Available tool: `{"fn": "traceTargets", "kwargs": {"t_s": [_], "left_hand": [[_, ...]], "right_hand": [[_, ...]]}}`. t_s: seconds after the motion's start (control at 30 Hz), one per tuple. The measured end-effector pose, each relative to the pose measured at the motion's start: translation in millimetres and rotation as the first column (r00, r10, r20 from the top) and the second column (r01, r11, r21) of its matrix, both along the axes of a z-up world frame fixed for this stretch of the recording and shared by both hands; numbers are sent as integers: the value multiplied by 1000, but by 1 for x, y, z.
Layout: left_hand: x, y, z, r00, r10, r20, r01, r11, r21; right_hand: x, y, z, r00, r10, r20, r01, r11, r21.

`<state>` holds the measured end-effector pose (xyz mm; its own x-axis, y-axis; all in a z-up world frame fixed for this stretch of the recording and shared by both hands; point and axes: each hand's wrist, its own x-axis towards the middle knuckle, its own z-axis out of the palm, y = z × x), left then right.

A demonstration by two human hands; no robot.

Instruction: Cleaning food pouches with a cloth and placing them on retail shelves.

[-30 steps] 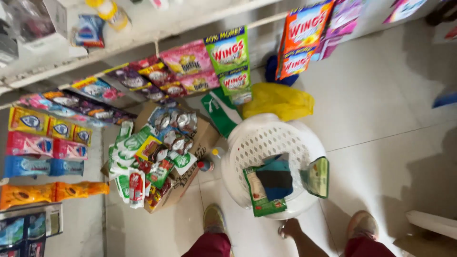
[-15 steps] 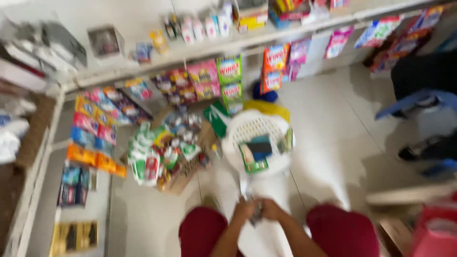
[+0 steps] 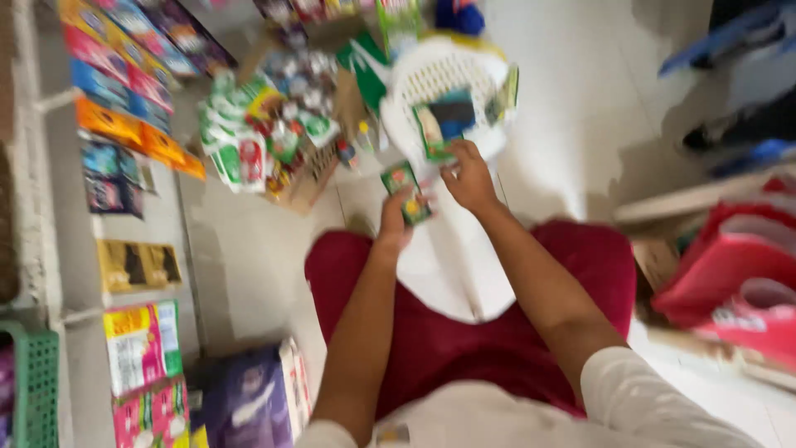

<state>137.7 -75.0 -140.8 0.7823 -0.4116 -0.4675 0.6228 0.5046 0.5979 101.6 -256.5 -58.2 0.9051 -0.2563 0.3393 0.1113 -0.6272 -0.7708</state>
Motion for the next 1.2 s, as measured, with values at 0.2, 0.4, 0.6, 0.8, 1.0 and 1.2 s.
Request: {"fn": "traceTargets", "kwargs": {"t_s": [0.2, 0.4, 0.6, 0.8, 1.0, 1.2], "left_hand": [[13, 6, 63, 999, -21, -37, 20, 999, -31], [21, 11, 68, 989, -31, -143, 11, 991, -137], [29, 7, 62, 988, -63, -143, 32, 977, -210], [-10, -11, 117, 997, -75, 11, 75, 967, -243], [-94, -22, 137, 978, -121, 170, 148, 976, -159], [-124, -5, 119, 983, -98, 153, 141, 943, -301]], "right_hand": [[118, -39, 23, 853, -250, -459, 67, 923, -378], [166, -90, -70, 861, -328, -389, 36, 802, -597], [79, -26, 32, 946, -252, 204, 285, 945, -157], [-95, 33, 99, 955, 98, 280, -51, 984, -172], [-136, 40, 126, 976, 181, 122, -95, 856, -508], [-165, 39, 132, 976, 209, 58, -150, 844, -515]]}}
